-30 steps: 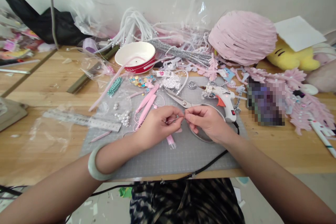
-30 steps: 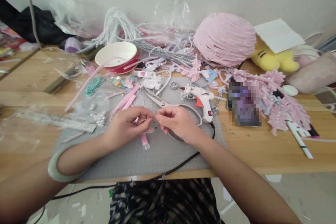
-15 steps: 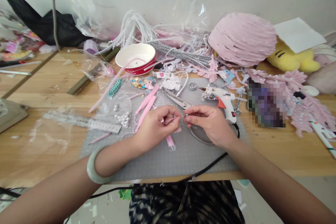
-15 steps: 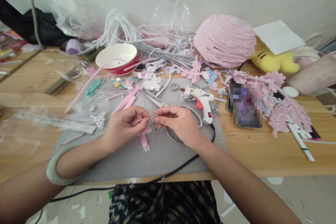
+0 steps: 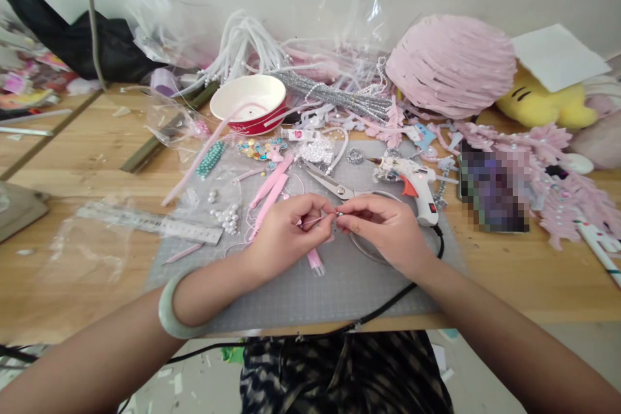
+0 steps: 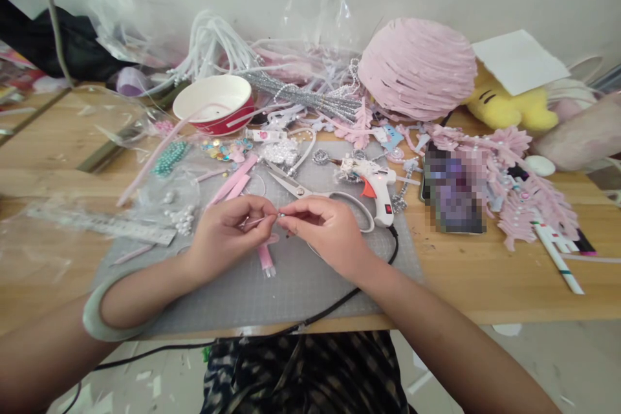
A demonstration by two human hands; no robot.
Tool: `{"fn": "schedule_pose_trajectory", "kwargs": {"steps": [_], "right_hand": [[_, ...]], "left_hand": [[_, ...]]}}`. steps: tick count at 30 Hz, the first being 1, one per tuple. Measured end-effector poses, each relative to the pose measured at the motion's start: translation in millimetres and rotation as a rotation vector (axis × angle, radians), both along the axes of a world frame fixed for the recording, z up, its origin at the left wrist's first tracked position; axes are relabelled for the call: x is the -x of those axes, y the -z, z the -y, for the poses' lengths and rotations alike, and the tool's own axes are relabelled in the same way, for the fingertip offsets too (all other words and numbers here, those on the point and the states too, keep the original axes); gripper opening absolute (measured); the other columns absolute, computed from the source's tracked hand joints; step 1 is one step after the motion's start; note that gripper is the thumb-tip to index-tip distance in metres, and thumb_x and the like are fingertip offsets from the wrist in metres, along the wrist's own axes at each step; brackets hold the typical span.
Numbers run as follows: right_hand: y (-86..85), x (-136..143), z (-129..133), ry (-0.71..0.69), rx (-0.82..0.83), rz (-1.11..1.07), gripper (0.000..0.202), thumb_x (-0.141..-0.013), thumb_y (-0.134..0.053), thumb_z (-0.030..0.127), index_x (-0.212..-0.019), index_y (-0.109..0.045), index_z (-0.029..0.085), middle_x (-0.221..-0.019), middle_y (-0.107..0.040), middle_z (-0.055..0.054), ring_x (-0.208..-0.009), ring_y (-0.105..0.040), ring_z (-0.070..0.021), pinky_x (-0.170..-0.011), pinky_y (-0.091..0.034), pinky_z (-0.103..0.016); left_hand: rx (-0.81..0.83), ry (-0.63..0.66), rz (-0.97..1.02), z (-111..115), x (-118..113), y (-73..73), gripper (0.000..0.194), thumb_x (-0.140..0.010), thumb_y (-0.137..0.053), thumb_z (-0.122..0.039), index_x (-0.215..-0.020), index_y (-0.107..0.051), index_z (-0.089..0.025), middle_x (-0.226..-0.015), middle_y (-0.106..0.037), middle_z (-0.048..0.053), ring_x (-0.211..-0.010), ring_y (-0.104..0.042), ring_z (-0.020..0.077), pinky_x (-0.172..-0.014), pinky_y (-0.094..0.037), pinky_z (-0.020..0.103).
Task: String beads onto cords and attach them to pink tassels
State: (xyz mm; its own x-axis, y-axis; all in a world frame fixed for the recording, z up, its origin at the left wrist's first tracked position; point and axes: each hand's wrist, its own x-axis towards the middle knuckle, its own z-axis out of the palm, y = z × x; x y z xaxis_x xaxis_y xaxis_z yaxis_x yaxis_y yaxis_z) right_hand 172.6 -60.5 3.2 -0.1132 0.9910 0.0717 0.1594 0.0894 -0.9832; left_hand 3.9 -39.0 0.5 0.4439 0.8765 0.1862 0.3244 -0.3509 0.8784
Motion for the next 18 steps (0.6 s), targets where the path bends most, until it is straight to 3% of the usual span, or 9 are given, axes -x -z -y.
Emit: {"fn": "schedule_pose_trajectory", "kwargs": {"steps": [7, 18], "right_hand": [[0.0, -1.3, 0.5, -0.011, -0.208, 0.177, 0.010, -0.075, -0.064, 0.019, -0.082, -0.071, 0.019, -0.081, -0.069, -0.002, -0.074, -0.063, -0.0129, -0.064, -0.051, -0.023], [0.5, -1.4, 0.3, -0.004, -0.255, 0.198, 0.010, -0.075, -0.064, 0.018, -0.083, -0.070, 0.019, -0.081, -0.070, -0.002, -0.074, -0.063, -0.0121, -0.063, -0.050, -0.021]], "left_hand": [[-0.066, -0.014, -0.022, -0.4, -0.5, -1.2, 0.008, -0.077, -0.052, -0.018, -0.074, -0.058, -0.014, -0.046, -0.037, -0.009, -0.043, -0.039, 0.0048, -0.043, -0.030, 0.016], [-0.114, -0.009, 0.000, 0.0, -0.1, 0.3, 0.007, -0.078, -0.053, -0.018, -0.076, -0.058, -0.014, -0.047, -0.034, -0.009, -0.043, -0.038, 0.0041, -0.043, -0.033, 0.014]]}}
